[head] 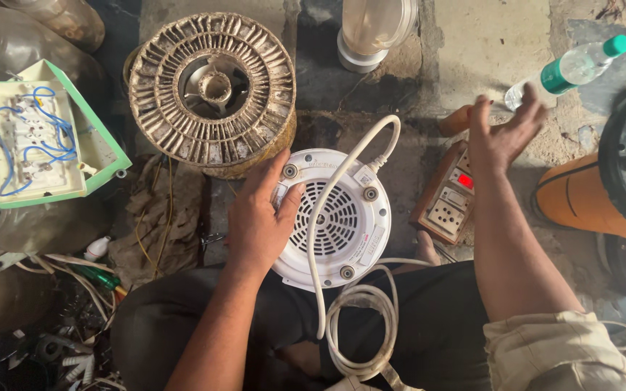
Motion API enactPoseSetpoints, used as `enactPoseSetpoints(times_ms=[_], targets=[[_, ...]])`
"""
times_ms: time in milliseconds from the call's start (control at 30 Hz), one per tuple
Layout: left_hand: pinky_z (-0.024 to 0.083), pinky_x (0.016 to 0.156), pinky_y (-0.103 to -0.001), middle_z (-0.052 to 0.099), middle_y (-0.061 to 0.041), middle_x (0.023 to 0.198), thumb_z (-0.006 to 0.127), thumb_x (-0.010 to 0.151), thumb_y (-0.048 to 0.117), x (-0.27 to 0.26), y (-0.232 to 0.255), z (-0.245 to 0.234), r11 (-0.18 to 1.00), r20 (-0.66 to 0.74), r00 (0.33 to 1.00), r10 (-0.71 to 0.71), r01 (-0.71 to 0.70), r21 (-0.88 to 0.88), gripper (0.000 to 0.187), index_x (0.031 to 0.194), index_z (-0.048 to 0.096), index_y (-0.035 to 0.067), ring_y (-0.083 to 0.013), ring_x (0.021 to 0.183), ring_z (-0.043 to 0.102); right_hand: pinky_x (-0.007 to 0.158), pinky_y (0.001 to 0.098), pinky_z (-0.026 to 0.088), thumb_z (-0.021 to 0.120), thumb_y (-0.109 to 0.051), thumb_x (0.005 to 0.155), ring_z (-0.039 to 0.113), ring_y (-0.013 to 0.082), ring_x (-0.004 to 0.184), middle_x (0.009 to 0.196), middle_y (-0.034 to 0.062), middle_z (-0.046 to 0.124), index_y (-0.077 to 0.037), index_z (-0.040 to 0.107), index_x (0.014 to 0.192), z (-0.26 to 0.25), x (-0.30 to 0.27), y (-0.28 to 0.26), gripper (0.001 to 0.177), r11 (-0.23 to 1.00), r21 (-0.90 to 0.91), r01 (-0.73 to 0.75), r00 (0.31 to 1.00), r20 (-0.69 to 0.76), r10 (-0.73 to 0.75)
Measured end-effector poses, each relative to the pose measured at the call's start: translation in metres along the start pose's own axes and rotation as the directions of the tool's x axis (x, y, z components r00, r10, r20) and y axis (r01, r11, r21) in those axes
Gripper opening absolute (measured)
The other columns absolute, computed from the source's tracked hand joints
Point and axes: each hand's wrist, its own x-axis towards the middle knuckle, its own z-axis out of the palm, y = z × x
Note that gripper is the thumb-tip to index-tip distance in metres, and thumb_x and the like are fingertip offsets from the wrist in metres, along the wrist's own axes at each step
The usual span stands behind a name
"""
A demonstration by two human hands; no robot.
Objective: The person sits on the floor and works on a white electric motor housing. They use a screwdriver to loosen and remove screws from the casing, then use a marker to write on the device. The person handles the motor housing and a power cord while surrounded by various tools and disassembled parts.
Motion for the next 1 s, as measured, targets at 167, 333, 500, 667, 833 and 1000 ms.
enactPoseSetpoints(times_ms=[167,333,500,667,833,1000], targets=[[0.054,0.098,-0.045,0.067,-0.018,0.135,0.073,0.095,0.021,-0.002,-0.002,0.000,0.999,-0.052,0.998,0.047,-0.047,-0.006,0.051,0.142,0.058,0.007,-0.0365,0.123,0.066,0.098,0.0388,0.053,0.069,-0.002,0.099,0.057,0.0255,0.121,0.126,0.0138,0.057,-0.001,0.060,0.137,-0.043,0.018,-0.067,0.039,0.986,0.100,0.130,0.991,-0.046,-0.126],[0.055,0.088,-0.045,0.071,-0.019,0.118,0.077,0.089,0.026,0.001,-0.006,-0.002,0.990,-0.068,0.989,-0.132,0.128,-0.066,0.052,0.132,0.059,0.004,-0.0371,0.108,0.070,0.080,0.0319,0.055,0.073,-0.001,0.104,0.071,0.0196,0.090,0.109,0.0101,0.076,-0.006,0.062,0.104,-0.077,-0.029,-0.138,0.011,0.932,0.220,0.287,0.950,0.064,-0.307],[0.055,0.088,-0.044,0.072,-0.019,0.119,0.080,0.089,0.024,0.004,-0.015,-0.012,0.999,-0.060,0.998,0.033,-0.034,-0.021,0.049,0.129,0.062,0.003,-0.0382,0.107,0.070,0.073,0.0233,0.058,0.067,-0.002,0.096,0.071,0.0067,0.086,0.102,0.0036,0.076,-0.001,0.069,0.117,-0.119,-0.106,-0.189,0.021,0.913,0.338,-0.229,0.909,0.411,0.075],[0.055,0.090,-0.045,0.071,-0.021,0.120,0.080,0.088,0.021,-0.007,-0.023,-0.013,0.998,-0.087,0.995,0.051,-0.053,-0.016,0.048,0.130,0.064,0.004,-0.0393,0.109,0.069,0.073,0.0228,0.058,0.064,0.002,0.097,0.067,0.0072,0.090,0.106,0.0037,0.070,-0.001,0.067,0.120,-0.156,-0.128,-0.166,0.023,0.796,0.487,-0.359,0.901,0.403,0.159],[0.055,0.093,-0.045,0.072,-0.021,0.122,0.078,0.090,0.021,-0.015,-0.021,-0.011,0.999,-0.093,0.995,-0.021,0.017,-0.038,0.047,0.133,0.064,0.006,-0.0384,0.113,0.069,0.077,0.0217,0.053,0.060,0.006,0.104,0.063,0.0072,0.092,0.110,0.0052,0.069,0.002,0.065,0.126,-0.194,-0.119,-0.124,0.023,0.735,0.555,-0.389,0.918,0.305,0.254],[0.053,0.093,-0.044,0.070,-0.023,0.120,0.078,0.090,0.026,-0.011,-0.031,-0.005,0.985,-0.073,0.983,-0.166,0.163,-0.048,0.050,0.133,0.063,0.006,-0.0379,0.113,0.068,0.069,0.0224,0.056,0.060,0.005,0.101,0.064,0.0079,0.083,0.101,0.0026,0.065,0.000,0.064,0.121,-0.183,-0.113,-0.117,0.021,0.591,0.638,-0.493,0.864,0.278,0.421]])
